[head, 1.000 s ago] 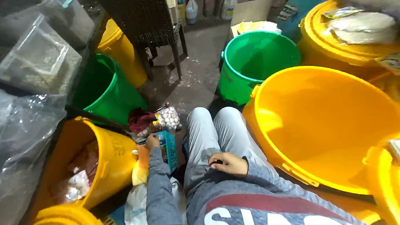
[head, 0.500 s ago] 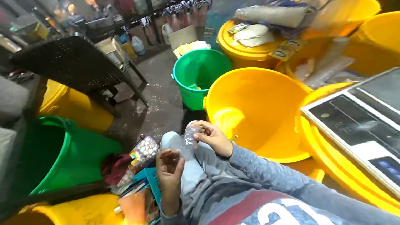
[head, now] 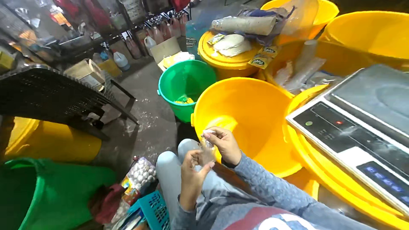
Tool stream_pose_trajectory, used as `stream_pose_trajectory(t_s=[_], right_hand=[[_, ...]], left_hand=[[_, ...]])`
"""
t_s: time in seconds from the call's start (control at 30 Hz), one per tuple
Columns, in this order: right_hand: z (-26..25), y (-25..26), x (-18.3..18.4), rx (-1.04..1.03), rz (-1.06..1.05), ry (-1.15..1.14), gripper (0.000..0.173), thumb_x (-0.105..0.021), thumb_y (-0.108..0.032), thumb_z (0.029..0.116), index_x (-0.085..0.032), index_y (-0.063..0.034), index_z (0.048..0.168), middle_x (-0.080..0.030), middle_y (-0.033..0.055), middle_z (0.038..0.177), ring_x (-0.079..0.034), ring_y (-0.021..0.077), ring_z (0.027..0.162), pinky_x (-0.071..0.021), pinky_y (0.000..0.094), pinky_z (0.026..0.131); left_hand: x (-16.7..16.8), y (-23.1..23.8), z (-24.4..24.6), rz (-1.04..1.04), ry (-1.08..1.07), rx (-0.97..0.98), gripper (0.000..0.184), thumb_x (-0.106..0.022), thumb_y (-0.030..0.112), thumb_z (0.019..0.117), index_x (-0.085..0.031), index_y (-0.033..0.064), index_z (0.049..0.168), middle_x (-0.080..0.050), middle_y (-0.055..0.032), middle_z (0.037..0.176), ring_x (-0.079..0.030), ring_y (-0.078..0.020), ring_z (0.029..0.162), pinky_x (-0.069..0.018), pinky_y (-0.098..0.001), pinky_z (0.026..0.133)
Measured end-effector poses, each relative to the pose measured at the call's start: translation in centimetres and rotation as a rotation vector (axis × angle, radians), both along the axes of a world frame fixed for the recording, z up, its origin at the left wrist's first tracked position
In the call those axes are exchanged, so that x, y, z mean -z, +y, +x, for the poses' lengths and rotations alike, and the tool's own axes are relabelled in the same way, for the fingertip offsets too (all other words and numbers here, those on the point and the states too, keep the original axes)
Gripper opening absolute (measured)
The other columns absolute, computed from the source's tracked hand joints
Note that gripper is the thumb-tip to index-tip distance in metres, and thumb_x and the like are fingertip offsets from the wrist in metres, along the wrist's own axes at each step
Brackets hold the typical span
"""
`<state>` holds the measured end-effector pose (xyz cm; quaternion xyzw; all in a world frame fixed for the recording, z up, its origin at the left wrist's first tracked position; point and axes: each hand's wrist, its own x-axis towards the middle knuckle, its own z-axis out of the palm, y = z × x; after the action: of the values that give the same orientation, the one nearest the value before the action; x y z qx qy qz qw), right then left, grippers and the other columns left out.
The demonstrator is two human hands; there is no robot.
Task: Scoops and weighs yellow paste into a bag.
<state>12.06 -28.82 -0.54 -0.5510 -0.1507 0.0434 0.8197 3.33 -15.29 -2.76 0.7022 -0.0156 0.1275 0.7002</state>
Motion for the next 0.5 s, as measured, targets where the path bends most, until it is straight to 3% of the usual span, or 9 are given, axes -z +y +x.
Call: stream_pose_trajectory(t_s=[0.03, 0.1, 0.13, 0.2, 0.23, 0.3, 0.37, 0.47, 0.5], right_hand=[[0.5, -0.4, -0.1, -0.023, -0.01, -0.022, 0.011, -0.062, -0.004, 0.0973, -0.072, -0.0028, 0.101, -0.074, -0.0059, 0.087, -0.068, -0.0001, 0.077, -0.0583, 0.0203, 0.073], [1.2, -1.0, -0.4, -0.034, -0.034, -0.057, 0.017, -0.062, -0.009, 0.0992, -0.07, 0.0001, 0.112, -0.073, -0.0049, 0.095, -0.068, -0.0003, 0.083, -0.0581, 0.0206, 0.078], [1.5, -1.4, -0.5, -0.041, -0.057, -0.069, 0.029, -0.062, -0.017, 0.1009, -0.065, 0.0024, 0.122, -0.072, -0.0032, 0.101, -0.067, 0.0003, 0.088, -0.0578, 0.0216, 0.082], [1.9, -2.2, -0.6, -0.123, -0.123, -0.052, 0.064, -0.066, -0.037, 0.0981, -0.047, 0.0069, 0.14, -0.069, 0.0019, 0.109, -0.067, 0.0032, 0.095, -0.0573, 0.0247, 0.087], [1.9, -2.4, -0.8, -0.179, -0.146, -0.015, 0.071, -0.071, -0.034, 0.0945, -0.041, 0.0082, 0.143, -0.069, 0.0044, 0.112, -0.068, 0.0047, 0.096, -0.0579, 0.0257, 0.088], [1.9, -2.8, -1.1, -0.266, -0.178, 0.057, 0.066, -0.075, -0.015, 0.0904, -0.043, 0.0078, 0.143, -0.071, 0.0064, 0.112, -0.07, 0.0056, 0.093, -0.0601, 0.0248, 0.085], [2.0, -3.0, -1.2, -0.291, -0.179, 0.057, 0.054, -0.072, -0.008, 0.0917, -0.049, 0.0058, 0.139, -0.073, 0.0038, 0.106, -0.069, 0.0032, 0.083, -0.0595, 0.0224, 0.077], [2.2, -3.0, -1.3, -0.302, -0.187, 0.025, 0.053, -0.072, -0.007, 0.0911, -0.05, 0.0044, 0.138, -0.073, 0.0009, 0.097, -0.068, 0.0012, 0.076, -0.0585, 0.0209, 0.073], [2.1, -2.9, -1.3, -0.313, -0.192, 0.015, 0.056, -0.073, -0.007, 0.0902, -0.048, 0.0044, 0.14, -0.073, 0.0003, 0.094, -0.067, 0.0013, 0.074, -0.0585, 0.0212, 0.072]], left_hand=[[-0.3, -0.2, 1.0, -0.043, -0.01, 0.013, 0.036, -0.076, 0.016, 0.0871, -0.061, 0.0005, 0.115, -0.068, 0.0064, 0.098, -0.066, -0.0001, 0.088, -0.0573, -0.0217, 0.081], [-1.1, -0.8, 3.2, -0.052, -0.065, -0.056, 0.016, -0.063, 0.02, 0.0989, -0.068, 0.0056, 0.102, -0.069, 0.0106, 0.089, -0.064, 0.0035, 0.079, -0.0557, -0.017, 0.073], [-1.5, -1.3, 4.3, -0.015, -0.099, -0.118, 0.017, -0.056, 0.014, 0.1011, -0.068, 0.0049, 0.094, -0.067, 0.0103, 0.08, -0.062, 0.0043, 0.07, -0.054, -0.0153, 0.066], [-1.8, -2.4, 6.0, 0.086, -0.163, -0.234, 0.02, -0.051, 0.006, 0.1011, -0.066, 0.0009, 0.089, -0.064, 0.0086, 0.072, -0.059, 0.0055, 0.062, -0.0525, -0.0129, 0.059], [-1.8, -2.9, 6.7, 0.118, -0.189, -0.281, 0.019, -0.051, 0.004, 0.1008, -0.065, -0.0013, 0.09, -0.064, 0.0076, 0.073, -0.06, 0.0058, 0.063, -0.0534, -0.0127, 0.061], [-1.5, -3.7, 7.5, 0.093, -0.223, -0.344, 0.016, -0.052, 0.003, 0.1009, -0.065, -0.0051, 0.098, -0.065, 0.0061, 0.076, -0.06, 0.0055, 0.063, -0.0539, -0.013, 0.061], [-1.5, -4.1, 7.7, 0.005, -0.236, -0.38, 0.016, -0.051, -0.001, 0.0988, -0.057, -0.0092, 0.111, -0.063, 0.0056, 0.078, -0.058, 0.0039, 0.062, -0.0527, -0.0141, 0.058], [-1.8, -3.3, 6.8, -0.013, -0.276, -0.324, 0.047, -0.052, -0.002, 0.0963, -0.027, -0.0048, 0.135, -0.066, 0.0011, 0.108, -0.068, -0.0019, 0.083, -0.0591, -0.0216, 0.075], [-1.9, -2.9, 6.3, 0.021, -0.3, -0.315, 0.048, -0.054, -0.003, 0.0954, -0.027, -0.003, 0.135, -0.068, -0.0009, 0.117, -0.071, -0.0042, 0.091, -0.0599, -0.0241, 0.081]])
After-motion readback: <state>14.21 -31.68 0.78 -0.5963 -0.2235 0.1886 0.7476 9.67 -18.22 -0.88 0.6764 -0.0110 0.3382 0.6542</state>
